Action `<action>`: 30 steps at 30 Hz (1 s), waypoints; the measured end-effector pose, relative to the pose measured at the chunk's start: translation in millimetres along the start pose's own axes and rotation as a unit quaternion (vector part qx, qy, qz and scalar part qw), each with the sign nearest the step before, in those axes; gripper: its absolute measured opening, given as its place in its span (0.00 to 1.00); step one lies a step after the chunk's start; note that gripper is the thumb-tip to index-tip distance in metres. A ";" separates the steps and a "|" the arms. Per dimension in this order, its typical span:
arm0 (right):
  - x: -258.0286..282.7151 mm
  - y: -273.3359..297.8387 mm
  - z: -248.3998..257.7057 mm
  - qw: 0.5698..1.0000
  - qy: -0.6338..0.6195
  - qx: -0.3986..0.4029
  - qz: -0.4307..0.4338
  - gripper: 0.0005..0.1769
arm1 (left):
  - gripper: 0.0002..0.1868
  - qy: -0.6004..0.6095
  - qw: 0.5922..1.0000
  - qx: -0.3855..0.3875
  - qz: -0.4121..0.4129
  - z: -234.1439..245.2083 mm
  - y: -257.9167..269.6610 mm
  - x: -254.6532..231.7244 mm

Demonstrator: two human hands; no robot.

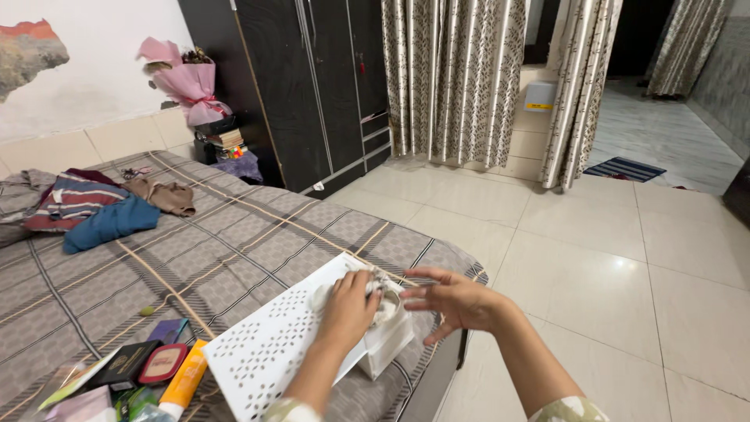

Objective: The person wipes different parts of a white plastic desk organizer using a cloth, then handles a tube and several small containers while cleaning the items on a bed.

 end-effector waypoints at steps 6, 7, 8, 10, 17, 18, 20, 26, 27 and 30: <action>-10.1 -19.1 -1.8 0.963 0.196 -0.123 -0.138 0.35 | 0.27 0.064 0.997 -0.001 -0.040 25.7 31.0 -12.7; -8.7 -21.9 -6.1 0.949 0.234 -0.143 -0.153 0.35 | 0.22 0.061 0.998 0.012 -0.019 22.3 25.0 -8.3; -10.3 -23.9 -13.0 0.938 0.266 -0.159 -0.152 0.37 | 0.17 0.059 0.998 0.026 0.001 18.3 23.5 -5.2; -9.7 -29.7 -23.2 0.911 0.331 -0.194 -0.148 0.41 | 0.16 0.026 0.999 0.016 0.039 18.8 20.2 3.7; -25.2 -37.1 -30.6 0.922 0.259 -0.285 -0.047 0.45 | 0.17 -0.015 0.995 -0.006 -0.097 -8.4 10.4 -27.6; -31.2 -32.8 -33.5 0.914 0.281 -0.287 -0.049 0.43 | 0.19 -0.035 0.996 0.043 -0.066 -3.4 11.6 -18.5; -37.5 -28.0 -41.5 0.900 0.323 -0.288 -0.057 0.44 | 0.22 -0.076 0.987 0.138 -0.006 16.3 10.6 7.0; -62.3 -48.2 -42.8 0.877 0.373 -0.292 -0.077 0.49 | 0.16 -0.095 0.993 -0.006 -0.065 -11.1 -4.5 -21.2; -71.0 -55.0 -33.0 0.877 0.361 -0.302 -0.098 0.52 | 0.15 -0.065 0.996 0.020 -0.063 -15.2 -7.2 -23.9; -94.9 -76.5 -12.1 0.817 0.445 -0.364 -0.038 0.48 | 0.16 -0.010 0.990 0.129 -0.052 -9.3 -5.9 -31.5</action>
Point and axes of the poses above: each hand's wrist, its own y-axis away from the middle knuckle, its own z-axis out of the back of the hand, x = y × z, the point moved 5 cm from there along -y, towards the middle knuckle, and after that the axes turned 10 degrees about -z, right-handed, at the moved point
